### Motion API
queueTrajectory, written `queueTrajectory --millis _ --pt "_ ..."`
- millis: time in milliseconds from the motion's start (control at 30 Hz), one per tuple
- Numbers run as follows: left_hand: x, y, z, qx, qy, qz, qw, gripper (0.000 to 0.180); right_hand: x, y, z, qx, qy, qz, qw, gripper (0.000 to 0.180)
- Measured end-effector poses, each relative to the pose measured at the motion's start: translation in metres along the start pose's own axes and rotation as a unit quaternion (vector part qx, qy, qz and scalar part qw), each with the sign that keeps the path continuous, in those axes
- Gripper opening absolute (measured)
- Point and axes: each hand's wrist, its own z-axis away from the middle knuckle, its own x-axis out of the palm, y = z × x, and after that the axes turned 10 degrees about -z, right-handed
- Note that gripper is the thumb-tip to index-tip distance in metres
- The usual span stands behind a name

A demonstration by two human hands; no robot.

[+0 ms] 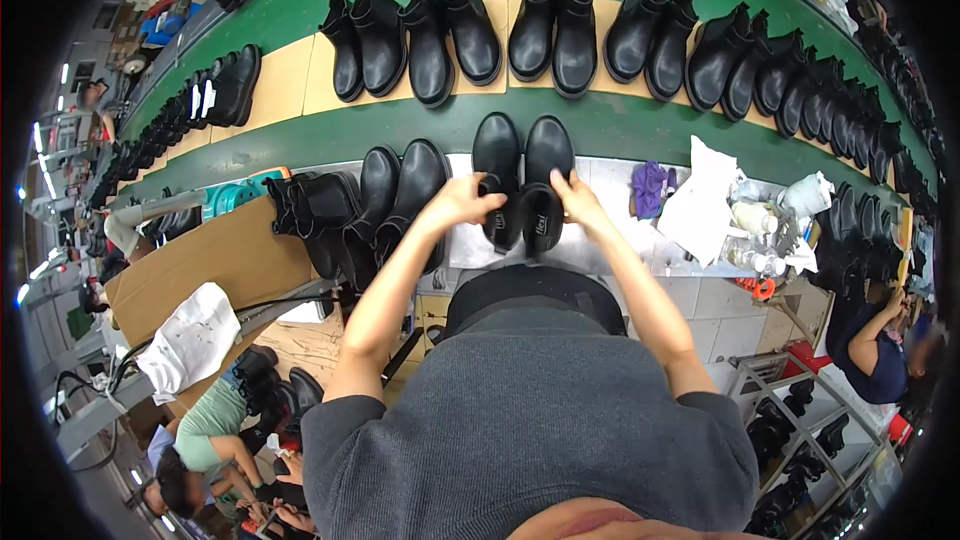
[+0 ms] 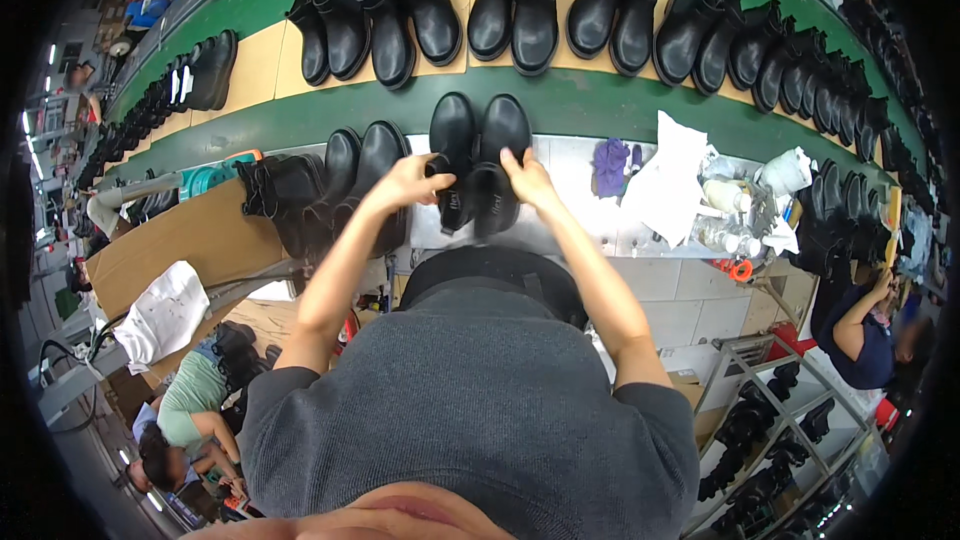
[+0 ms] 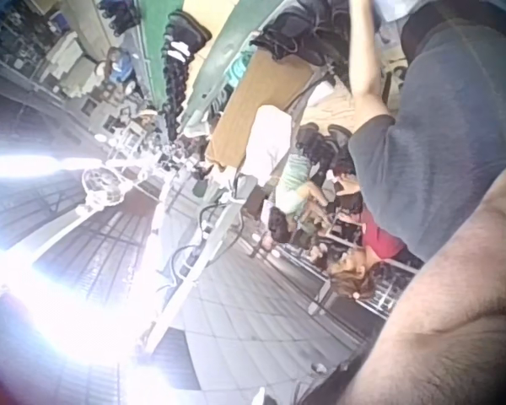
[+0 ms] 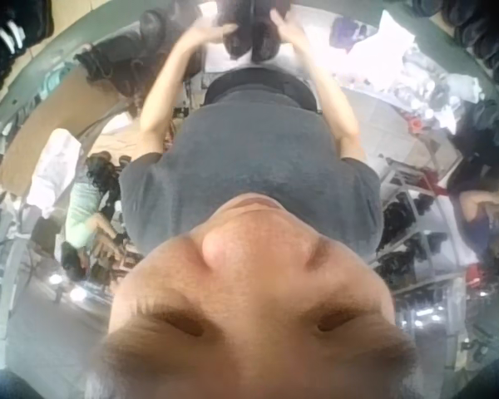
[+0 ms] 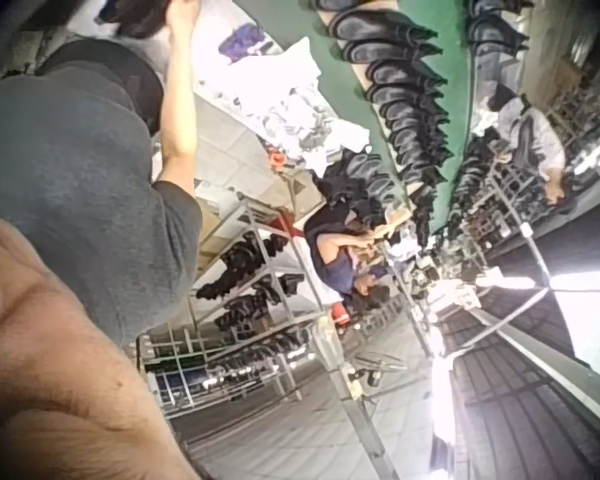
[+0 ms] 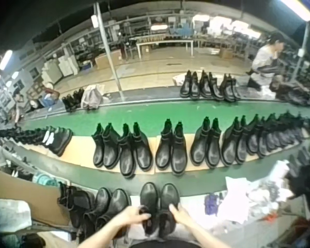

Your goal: The person cleans black leather boots on a factory assembly line. They use a sponge to apply a substance to the boots and then wipe them with a white cloth. The person handles the boots one at a time, rotating them to clean different surfaces, and places them back on the conveyor belt.

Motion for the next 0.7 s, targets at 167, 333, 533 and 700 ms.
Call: queueTrajectory --millis 167,333,533,700 --pt "0.031 0.032 0.06 0.114 0.342 -0.185 0.914 0.051 0.009 -0.013 0.034 0.07 -0.041 -0.131 0.988 0.081" --pt "0.067 0.007 0.02 -0.003 0.227 -0.222 0.948 0.036 0.018 -0.022 0.04 0.039 -0.068 -0.208 0.975 0.077" --pt "-0.014 0.006 0.061 0.051 0.21 -0.173 0.961 0.021 0.008 -0.028 0.054 0.019 -0.127 -0.268 0.955 0.065" --pt "-0.159 -0.001 0.136 0.068 0.394 -0.209 0.893 0.025 -0.01 -0.032 0.033 -0.051 -0.026 -0.067 0.996 0.054"
